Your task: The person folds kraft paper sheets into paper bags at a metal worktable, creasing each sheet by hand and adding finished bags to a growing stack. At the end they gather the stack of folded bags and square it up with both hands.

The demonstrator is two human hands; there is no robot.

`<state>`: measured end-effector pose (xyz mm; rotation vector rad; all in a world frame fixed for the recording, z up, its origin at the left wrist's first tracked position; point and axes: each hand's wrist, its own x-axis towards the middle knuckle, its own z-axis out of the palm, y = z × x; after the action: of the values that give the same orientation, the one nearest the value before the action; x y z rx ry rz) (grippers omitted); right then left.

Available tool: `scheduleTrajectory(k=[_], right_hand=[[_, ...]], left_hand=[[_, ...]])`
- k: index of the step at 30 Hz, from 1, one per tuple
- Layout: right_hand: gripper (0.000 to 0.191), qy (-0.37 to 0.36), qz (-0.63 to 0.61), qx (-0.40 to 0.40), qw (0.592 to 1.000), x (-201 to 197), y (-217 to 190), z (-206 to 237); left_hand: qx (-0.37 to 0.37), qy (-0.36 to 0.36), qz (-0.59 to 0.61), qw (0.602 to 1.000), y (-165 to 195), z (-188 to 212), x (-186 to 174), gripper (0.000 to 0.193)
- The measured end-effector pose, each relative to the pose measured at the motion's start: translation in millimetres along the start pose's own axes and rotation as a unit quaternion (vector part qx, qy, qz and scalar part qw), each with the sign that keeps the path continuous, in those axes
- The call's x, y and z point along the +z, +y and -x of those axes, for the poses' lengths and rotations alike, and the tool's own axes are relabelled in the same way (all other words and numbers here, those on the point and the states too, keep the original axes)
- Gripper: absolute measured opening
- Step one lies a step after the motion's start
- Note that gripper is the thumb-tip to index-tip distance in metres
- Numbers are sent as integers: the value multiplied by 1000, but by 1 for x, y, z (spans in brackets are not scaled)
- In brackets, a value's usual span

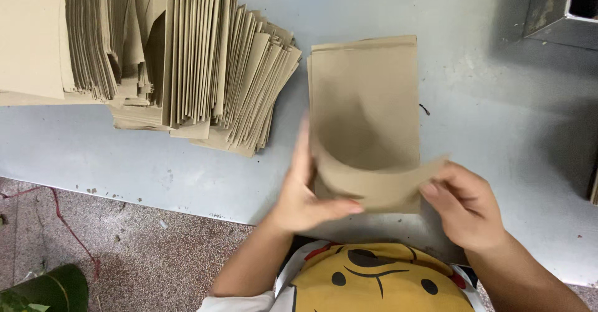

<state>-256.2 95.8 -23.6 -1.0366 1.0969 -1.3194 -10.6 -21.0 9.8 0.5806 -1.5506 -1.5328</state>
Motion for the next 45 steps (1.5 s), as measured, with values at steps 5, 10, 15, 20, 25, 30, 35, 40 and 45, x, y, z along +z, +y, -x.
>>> scheduleTrajectory(k=[5, 10, 15, 20, 25, 30, 35, 40, 45], right_hand=[[52, 75, 215, -189, 955, 20, -14, -20], [37, 39, 147, -115, 982, 34, -11, -26], [22, 59, 118, -45, 990, 32, 17, -18], [28, 94, 144, -28, 985, 28, -1, -21], [50, 157, 483, -193, 840, 31, -43, -37], [24, 53, 490, -158, 855, 29, -46, -27], [16, 166, 308, -115, 930, -11, -35, -11], [16, 226, 237, -85, 941, -20, -28, -13], [25, 126, 399, -112, 901, -1, -37, -26]], left_hand=[[50, -15, -76, 996, -14, 9, 9, 36], [-9, 10, 12, 1000, -38, 10, 14, 23], [-39, 33, -5, 999, -46, 16, 15, 25], [-54, 88, 57, 993, -37, 26, 13, 22], [-144, 77, -120, 979, -25, 17, 16, 6], [-51, -96, -281, 953, -2, 15, 31, 18], [-32, -157, -305, 939, 20, 20, 21, 15], [18, -118, -247, 962, 30, 23, 8, 44], [196, 212, -346, 893, 49, 30, -33, 42]])
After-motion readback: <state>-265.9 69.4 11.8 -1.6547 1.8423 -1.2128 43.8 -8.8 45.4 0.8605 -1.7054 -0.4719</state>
